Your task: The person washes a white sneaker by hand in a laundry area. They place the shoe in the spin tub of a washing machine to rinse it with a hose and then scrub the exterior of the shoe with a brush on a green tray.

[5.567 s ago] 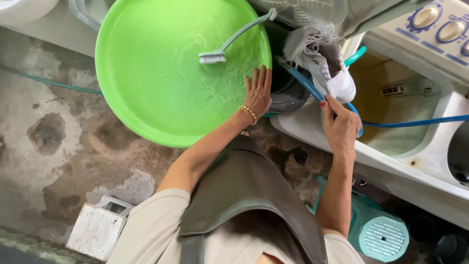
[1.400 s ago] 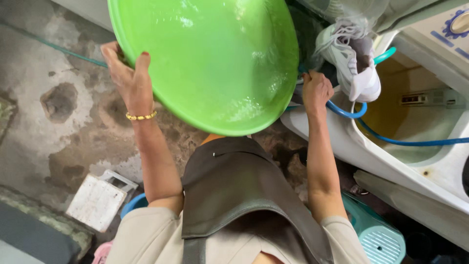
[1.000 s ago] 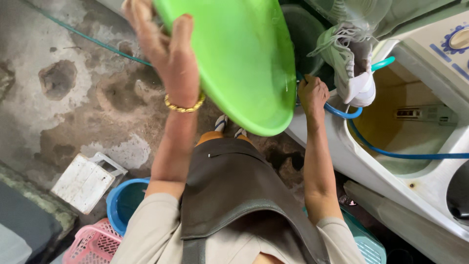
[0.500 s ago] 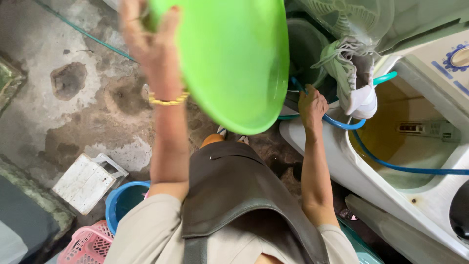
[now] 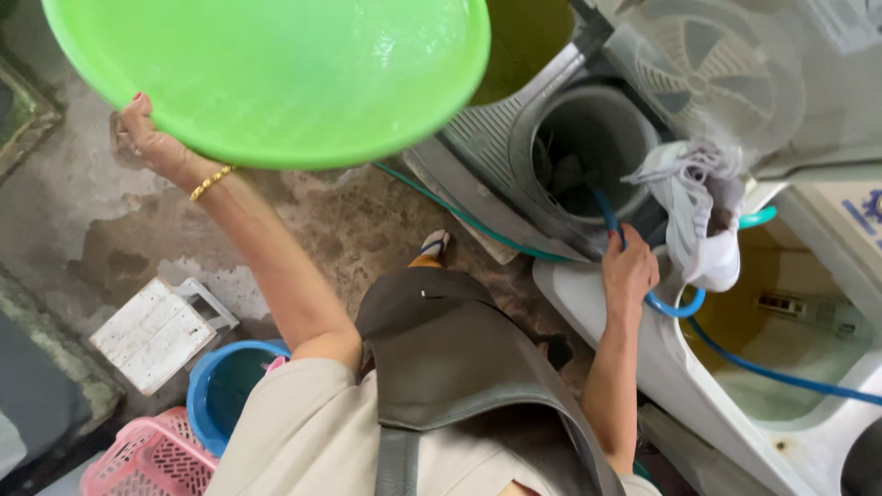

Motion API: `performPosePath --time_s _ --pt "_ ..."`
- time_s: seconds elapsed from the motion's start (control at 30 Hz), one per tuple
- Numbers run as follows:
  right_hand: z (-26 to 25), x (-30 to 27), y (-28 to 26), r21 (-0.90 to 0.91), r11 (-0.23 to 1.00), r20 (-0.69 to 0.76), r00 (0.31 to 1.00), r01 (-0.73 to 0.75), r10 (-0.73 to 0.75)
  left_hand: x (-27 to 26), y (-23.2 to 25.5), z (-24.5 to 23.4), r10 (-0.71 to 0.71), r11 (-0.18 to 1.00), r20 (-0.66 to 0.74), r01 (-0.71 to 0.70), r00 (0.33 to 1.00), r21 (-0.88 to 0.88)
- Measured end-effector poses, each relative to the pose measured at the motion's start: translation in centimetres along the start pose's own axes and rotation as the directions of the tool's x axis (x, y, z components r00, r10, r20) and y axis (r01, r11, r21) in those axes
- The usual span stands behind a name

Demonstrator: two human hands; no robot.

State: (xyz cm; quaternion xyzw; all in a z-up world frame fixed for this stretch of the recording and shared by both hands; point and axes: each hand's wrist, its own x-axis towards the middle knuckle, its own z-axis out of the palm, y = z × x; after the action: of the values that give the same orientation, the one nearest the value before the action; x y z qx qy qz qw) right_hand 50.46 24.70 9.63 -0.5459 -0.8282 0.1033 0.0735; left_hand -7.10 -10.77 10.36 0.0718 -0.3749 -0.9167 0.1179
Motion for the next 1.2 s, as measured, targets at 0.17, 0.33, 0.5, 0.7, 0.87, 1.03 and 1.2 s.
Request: performPosePath --time_s 0.17,0.33,0.5,0.7,0.87,1.03,1.2 --pt "1.3 0.9 -0.3 -0.035 0.999 -0.038 0.999 -0.025 0.024 5.0 -7.8 1.0 0.225 0.974 -0.195 -0.222 0.955 0.034" --pt "1.1 2.1 -1.3 -0.036 0.996 -0.064 0.995 -0.080 0.078 10.0 -17.4 0.2 0.250 0.948 -0.395 -0.140 0.884 0.286" --pt "-1.3 2.0 -4.6 0.028 0.981 -0.049 0.980 -0.193 0.194 12.3 -25.9 -0.3 0.057 0.921 -0.327 0.077 0.943 0.383" --pt "-4.4 1.4 -8.2 0.141 0.970 -0.034 0.978 -0.198 0.205 10.8 -25.3 1.2 -0.129 0.891 -0.349 0.263 0.928 0.371" --pt "-6.3 1.1 -8.4 0.162 0.983 -0.149 0.982 -0.090 0.114 2.3 -24.4 3.4 0.097 0.828 -0.398 0.148 0.912 0.541" --pt "-10.0 0.5 -8.7 0.224 0.940 -0.080 0.957 -0.256 0.280 -21.6 -24.7 11.3 -0.587 0.692 0.459 0.119 0.667 0.712" --pt "-14.5 -0.1 -8.7 0.218 0.948 -0.121 0.957 -0.233 0.263 -43.3 -26.8 17.8 -0.187 0.919 0.905 -0.394 -0.383 0.023"
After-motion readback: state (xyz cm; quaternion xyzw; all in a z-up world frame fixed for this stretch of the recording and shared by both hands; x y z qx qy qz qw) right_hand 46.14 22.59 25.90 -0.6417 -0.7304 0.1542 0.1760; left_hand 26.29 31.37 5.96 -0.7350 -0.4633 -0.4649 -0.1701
